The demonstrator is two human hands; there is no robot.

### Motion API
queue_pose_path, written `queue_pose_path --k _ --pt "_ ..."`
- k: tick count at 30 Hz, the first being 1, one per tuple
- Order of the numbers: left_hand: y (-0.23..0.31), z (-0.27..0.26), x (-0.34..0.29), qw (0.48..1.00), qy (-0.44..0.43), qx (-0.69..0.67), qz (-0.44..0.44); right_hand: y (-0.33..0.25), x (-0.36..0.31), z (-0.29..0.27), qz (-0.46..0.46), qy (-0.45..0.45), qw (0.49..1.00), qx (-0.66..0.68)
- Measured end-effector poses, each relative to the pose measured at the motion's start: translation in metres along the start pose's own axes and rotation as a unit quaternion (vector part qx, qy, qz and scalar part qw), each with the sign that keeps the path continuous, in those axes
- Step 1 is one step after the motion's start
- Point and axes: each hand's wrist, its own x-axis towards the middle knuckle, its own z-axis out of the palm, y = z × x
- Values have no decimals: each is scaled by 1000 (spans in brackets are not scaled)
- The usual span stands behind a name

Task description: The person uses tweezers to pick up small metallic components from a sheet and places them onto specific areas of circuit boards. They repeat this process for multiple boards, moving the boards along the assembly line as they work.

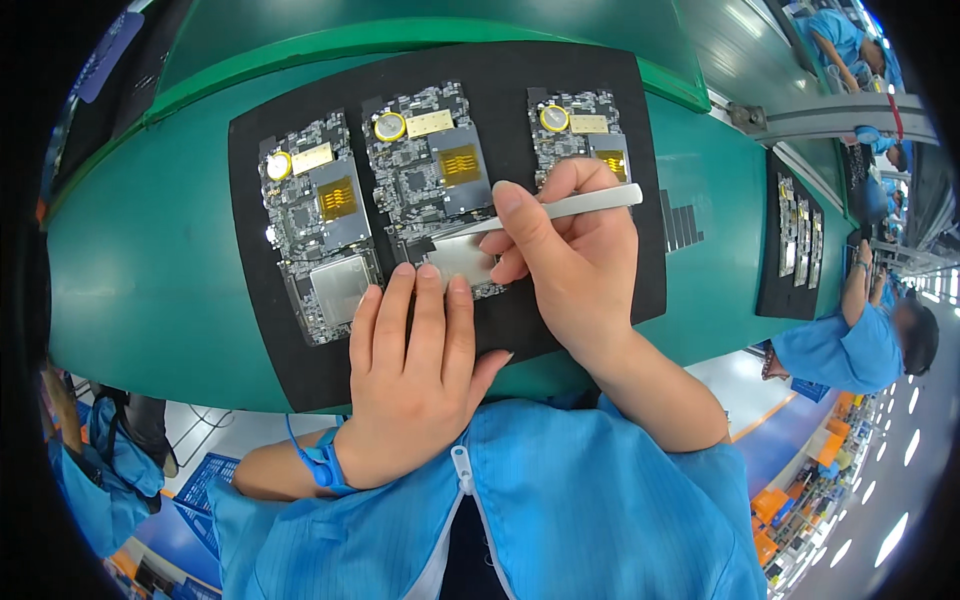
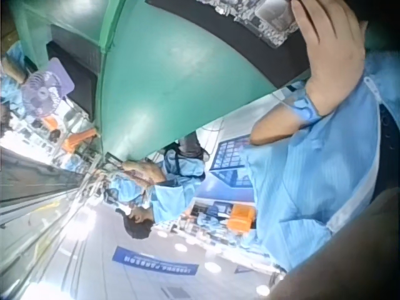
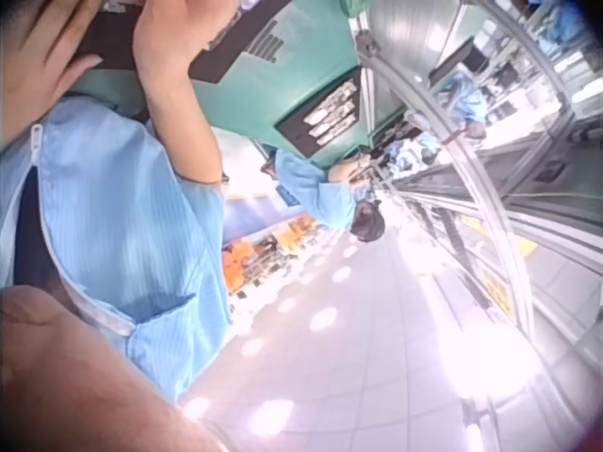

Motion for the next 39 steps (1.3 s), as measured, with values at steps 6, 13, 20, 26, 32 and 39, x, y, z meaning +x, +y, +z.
queue_pose_path --k 6,13,20,26,32,39 --pt "-2 3 -1 1000 15 -1 10 1 -1 4 -25 16 999 -25" --pt "-1 6 -1 1000 31 0 6 2 -2 8 -34 26 999 -29" --pt "-1 4 1 1000 27 3 7 4 -2 6 -48 20 998 -30" --pt "-1 4 1 1000 23 -7 -2 5 -2 6 -47 21 998 -25" --pt "-6 4 8 998 29 -49 -13 4 -4 7 -49 31 997 -41" --pt "-18 -5 14 997 -13 -82 5 9 -10 7 -148 18 984 -101"
